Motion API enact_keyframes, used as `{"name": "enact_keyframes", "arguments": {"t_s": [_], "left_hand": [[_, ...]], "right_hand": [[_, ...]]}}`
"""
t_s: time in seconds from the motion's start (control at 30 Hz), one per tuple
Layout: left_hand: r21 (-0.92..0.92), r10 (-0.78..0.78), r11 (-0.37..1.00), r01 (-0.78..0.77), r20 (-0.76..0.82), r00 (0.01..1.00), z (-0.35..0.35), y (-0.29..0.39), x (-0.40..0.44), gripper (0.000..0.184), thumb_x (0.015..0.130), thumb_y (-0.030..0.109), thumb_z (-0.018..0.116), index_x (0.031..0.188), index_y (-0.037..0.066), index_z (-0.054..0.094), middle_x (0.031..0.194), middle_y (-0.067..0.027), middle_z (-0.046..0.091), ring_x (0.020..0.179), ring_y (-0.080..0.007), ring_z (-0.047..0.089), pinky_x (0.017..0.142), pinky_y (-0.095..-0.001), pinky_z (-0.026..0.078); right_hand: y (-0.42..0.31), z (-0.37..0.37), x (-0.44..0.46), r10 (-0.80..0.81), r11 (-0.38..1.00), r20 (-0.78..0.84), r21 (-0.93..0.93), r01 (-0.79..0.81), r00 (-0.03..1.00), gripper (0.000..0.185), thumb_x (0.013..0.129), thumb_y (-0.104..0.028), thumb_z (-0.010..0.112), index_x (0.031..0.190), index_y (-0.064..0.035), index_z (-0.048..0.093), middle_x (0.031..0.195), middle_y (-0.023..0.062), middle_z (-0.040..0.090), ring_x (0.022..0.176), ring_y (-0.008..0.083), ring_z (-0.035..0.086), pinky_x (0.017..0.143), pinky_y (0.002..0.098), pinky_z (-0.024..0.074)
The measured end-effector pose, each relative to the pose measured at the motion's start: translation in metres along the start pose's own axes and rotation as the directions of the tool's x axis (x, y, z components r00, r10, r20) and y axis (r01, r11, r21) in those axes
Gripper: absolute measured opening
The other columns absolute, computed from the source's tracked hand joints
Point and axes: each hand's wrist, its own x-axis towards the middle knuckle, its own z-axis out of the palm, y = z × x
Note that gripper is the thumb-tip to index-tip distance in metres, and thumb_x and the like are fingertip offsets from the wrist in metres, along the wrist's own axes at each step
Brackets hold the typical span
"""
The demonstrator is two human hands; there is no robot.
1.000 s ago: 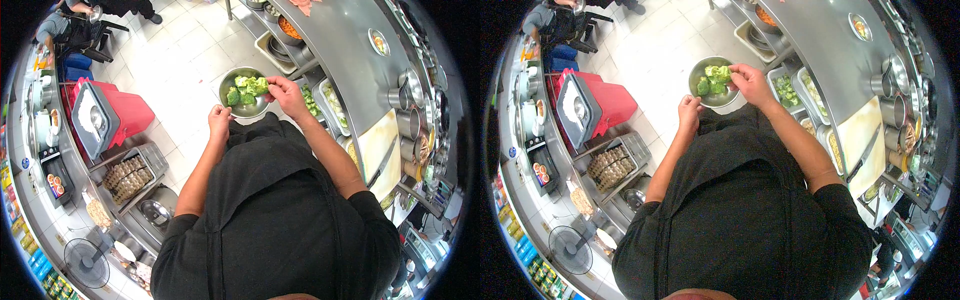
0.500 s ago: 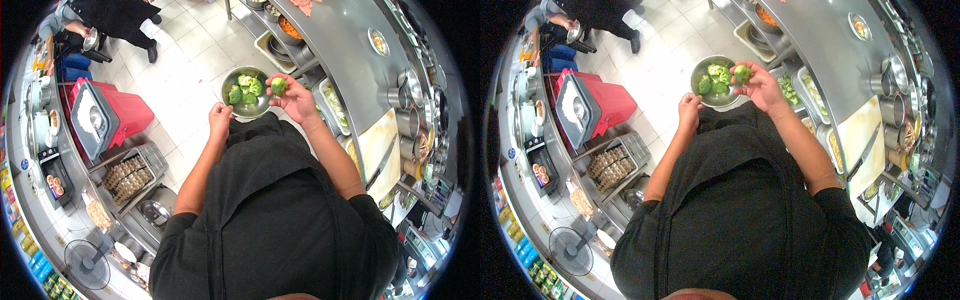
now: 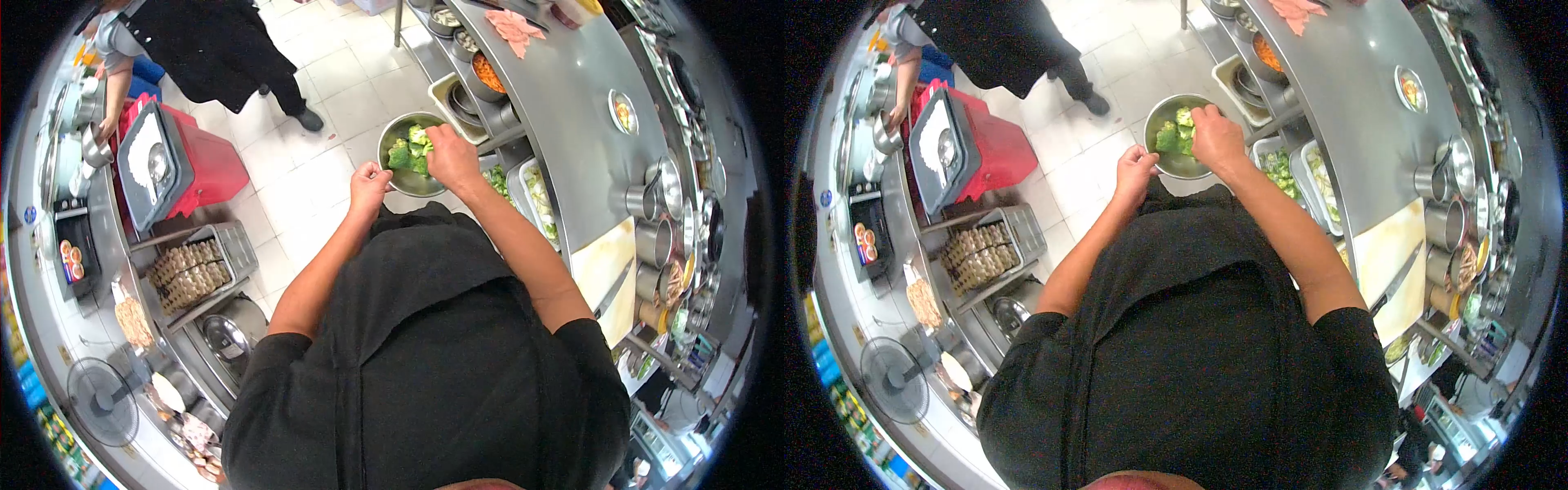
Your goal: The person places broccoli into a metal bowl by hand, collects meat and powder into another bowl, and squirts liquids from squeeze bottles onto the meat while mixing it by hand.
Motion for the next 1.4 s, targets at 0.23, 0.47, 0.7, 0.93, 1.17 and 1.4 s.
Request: {"name": "enact_keyframes", "arguments": {"t_s": [0.23, 0.47, 0.7, 0.93, 1.17, 1.4], "left_hand": [[0.04, 0.001, 0.999, 0.001, -0.05, 0.999, 0.0, 0.005, -0.006, 0.019, 0.08, 0.003, 0.062, 0.069, 0.006, 0.046, 0.071, -0.004, 0.055, 0.06, -0.0129, 0.057, 0.057, -0.03, 0.056], [-0.045, -0.019, 0.999, 0.015, -0.1, 0.995, 0.0, -0.002, -0.002, 0.019, 0.079, 0.003, 0.062, 0.069, 0.007, 0.047, 0.068, -0.0027, 0.054, 0.06, -0.0122, 0.056, 0.055, -0.0295, 0.055], [-0.042, -0.047, 0.998, 0.044, -0.081, 0.996, 0.004, -0.004, 0.004, 0.02, 0.08, 0.003, 0.062, 0.069, 0.008, 0.047, 0.068, -0.0013, 0.052, 0.06, -0.0116, 0.055, 0.056, -0.0302, 0.055], [-0.054, -0.094, 0.994, 0.09, -0.083, 0.992, 0.017, 0.001, 0.018, 0.021, 0.079, 0.001, 0.062, 0.068, 0.008, 0.045, 0.073, -0.0021, 0.053, 0.062, -0.0135, 0.057, 0.056, -0.0295, 0.055], [0.183, -0.069, 0.981, 0.07, -0.013, 0.998, 0.079, 0.016, 0.043, 0.01, 0.083, 0.011, 0.064, 0.08, 0.006, 0.056, 0.078, -0.0007, 0.055, 0.07, -0.0107, 0.054, 0.062, -0.0274, 0.048], [-0.089, 0.045, 0.996, -0.026, 0.223, 0.974, 0.202, 0.069, 0.083, 0.01, 0.093, 0.014, 0.057, 0.093, 0.004, 0.058, 0.109, -0.01, 0.058, 0.09, -0.02, 0.062, 0.073, -0.0345, 0.056]], "right_hand": [[0.0, 0.01, 0.01, -0.086, 0.992, 0.065, -0.086, 0.092, 0.994, 0.027, 0.077, -0.012, 0.06, 0.103, -0.0087, 0.06, 0.094, 0.0165, 0.059, 0.08, 0.0352, 0.065, 0.069, 0.0464, 0.0526], [0.021, -0.001, 0.024, 0.219, 0.705, 0.221, 0.638, -0.311, 0.95, 0.045, 0.074, -0.026, 0.07, 0.113, -0.0026, 0.063, 0.096, 0.0147, 0.066, 0.083, 0.0252, 0.064, 0.075, 0.0361, 0.0513], [0.036, -0.011, 0.038, 0.098, 0.789, 0.014, 0.608, -0.087, 0.995, 0.051, 0.077, -0.021, 0.066, 0.121, 0.0003, 0.052, 0.109, 0.0187, 0.059, 0.085, 0.0238, 0.062, 0.075, 0.0356, 0.0515], [0.094, -0.008, 0.009, 0.336, 0.804, 0.117, 0.481, -0.35, 0.934, 0.047, 0.077, -0.027, 0.068, 0.115, -0.0009, 0.059, 0.104, 0.0186, 0.065, 0.094, 0.028, 0.065, 0.084, 0.0384, 0.0502], [0.148, 0.056, -0.011, 0.512, 0.435, 0.316, 0.706, -0.558, 0.799, 0.037, 0.076, -0.026, 0.064, 0.095, 0.006, 0.061, 0.089, 0.0206, 0.064, 0.083, 0.025, 0.062, 0.075, 0.0409, 0.0497], [0.265, -0.061, 0.041, 0.557, 0.131, 0.263, 0.909, -0.395, 0.788, 0.02, 0.079, -0.012, 0.063, 0.089, 0.004, 0.059, 0.081, 0.0129, 0.063, 0.069, 0.0207, 0.062, 0.054, 0.036, 0.0529]]}}
